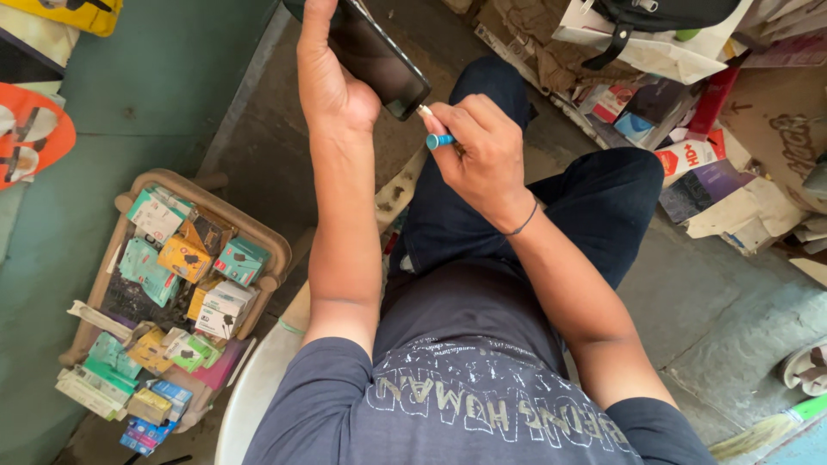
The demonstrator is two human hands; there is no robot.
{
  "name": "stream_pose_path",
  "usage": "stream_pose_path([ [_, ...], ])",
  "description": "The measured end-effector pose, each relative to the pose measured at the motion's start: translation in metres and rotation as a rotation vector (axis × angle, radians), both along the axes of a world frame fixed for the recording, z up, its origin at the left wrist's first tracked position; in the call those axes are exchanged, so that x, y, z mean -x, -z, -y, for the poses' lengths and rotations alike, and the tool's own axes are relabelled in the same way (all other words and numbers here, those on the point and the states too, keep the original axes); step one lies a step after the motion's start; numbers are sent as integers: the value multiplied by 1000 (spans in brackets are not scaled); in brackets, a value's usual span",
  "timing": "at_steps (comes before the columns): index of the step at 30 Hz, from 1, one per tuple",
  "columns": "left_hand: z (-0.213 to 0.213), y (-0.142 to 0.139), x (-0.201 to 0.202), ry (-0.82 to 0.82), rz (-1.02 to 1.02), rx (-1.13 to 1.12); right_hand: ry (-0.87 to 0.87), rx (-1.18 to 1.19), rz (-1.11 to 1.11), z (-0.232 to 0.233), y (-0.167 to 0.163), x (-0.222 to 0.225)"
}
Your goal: The person uses a small screwdriver to pry open a smartphone, removes the back cover, and repeatedly disconnects and reconnects the battery connector. The phone is held in one hand while the other hand manipulates the tool and battery tab. The device is opened and closed multiple times during the clip.
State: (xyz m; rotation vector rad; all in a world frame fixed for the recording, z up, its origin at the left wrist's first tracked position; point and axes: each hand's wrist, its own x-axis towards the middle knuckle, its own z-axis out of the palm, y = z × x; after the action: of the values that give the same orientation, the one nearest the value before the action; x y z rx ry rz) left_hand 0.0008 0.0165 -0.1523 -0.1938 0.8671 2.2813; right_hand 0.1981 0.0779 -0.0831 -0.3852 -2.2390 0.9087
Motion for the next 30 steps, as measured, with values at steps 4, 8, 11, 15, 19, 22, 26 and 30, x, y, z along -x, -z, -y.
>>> stream_pose_path([
  [4, 0, -3, -4, 2, -22, 4, 19, 33, -11, 3, 0, 0],
  [8, -1, -7, -9, 10, -10, 16, 45, 55, -18, 6, 1, 0],
  [11, 0, -10, -14, 8, -26, 15, 62, 70, -21, 9, 1, -1],
  [15, -3, -14, -16, -18, -49, 60, 73, 104, -42, 12, 2, -1],
  [19, -4, -14, -18, -25, -64, 70, 99, 126, -58, 15, 3, 0],
  [22, -6, -11, -19, -36, -79, 75, 124, 108, -49, 16, 3, 0],
  [26, -9, -6, -19, -53, -92, 78, 133, 98, -64, 17, 5, 0],
  [30, -11, -3, -20, -46, -89, 68, 138, 99, -62, 16, 6, -1],
])
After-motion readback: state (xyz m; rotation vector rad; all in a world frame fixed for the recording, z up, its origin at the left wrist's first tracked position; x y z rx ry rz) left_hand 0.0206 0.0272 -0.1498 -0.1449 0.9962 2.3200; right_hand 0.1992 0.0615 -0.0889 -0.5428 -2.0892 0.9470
